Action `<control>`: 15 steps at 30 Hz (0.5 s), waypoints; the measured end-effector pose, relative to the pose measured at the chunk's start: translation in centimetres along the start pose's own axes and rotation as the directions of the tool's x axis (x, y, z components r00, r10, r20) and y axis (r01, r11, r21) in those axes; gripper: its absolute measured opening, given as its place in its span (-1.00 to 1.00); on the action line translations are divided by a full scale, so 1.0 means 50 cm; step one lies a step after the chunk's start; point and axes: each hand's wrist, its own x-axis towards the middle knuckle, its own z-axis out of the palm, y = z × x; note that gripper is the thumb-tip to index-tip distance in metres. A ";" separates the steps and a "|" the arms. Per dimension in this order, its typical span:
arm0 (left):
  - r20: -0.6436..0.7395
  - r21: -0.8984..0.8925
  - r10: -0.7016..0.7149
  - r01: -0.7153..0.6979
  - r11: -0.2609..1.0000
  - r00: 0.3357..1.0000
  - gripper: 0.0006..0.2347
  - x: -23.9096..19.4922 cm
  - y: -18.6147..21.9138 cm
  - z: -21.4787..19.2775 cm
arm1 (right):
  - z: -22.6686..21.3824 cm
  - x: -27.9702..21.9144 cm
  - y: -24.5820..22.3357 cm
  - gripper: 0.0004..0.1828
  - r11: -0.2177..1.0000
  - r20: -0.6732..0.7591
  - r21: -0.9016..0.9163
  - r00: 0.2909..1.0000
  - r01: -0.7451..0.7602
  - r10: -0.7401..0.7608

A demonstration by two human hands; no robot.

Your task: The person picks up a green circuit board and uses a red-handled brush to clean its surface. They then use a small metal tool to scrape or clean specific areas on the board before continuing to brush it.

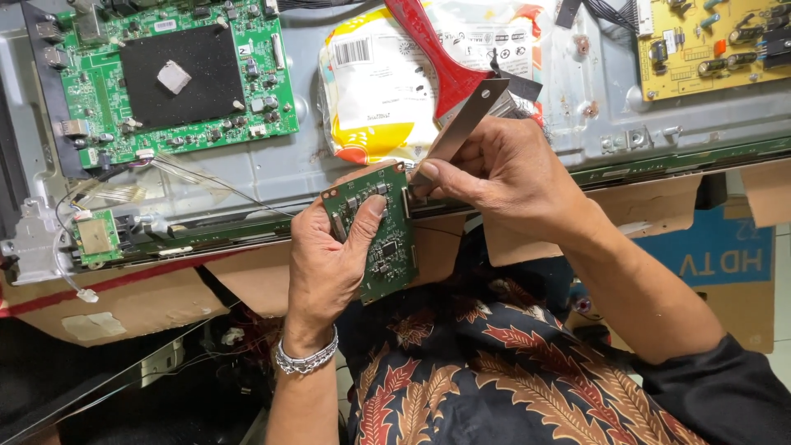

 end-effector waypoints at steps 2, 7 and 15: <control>0.006 0.003 0.013 -0.013 1.000 1.000 -0.76 0.002 -0.005 -0.002 | -0.003 0.002 -0.001 -0.84 0.996 -0.005 0.039 0.997 -0.082 0.082; 0.006 0.004 -0.050 0.050 0.999 0.999 -0.74 0.003 -0.001 0.001 | -0.007 -0.001 -0.006 -0.81 1.000 0.040 0.007 0.999 -0.028 0.027; 0.029 0.013 -0.010 0.009 1.000 1.000 -0.75 0.004 0.004 0.002 | -0.007 -0.005 0.015 -0.94 0.998 0.013 0.020 0.998 0.064 -0.065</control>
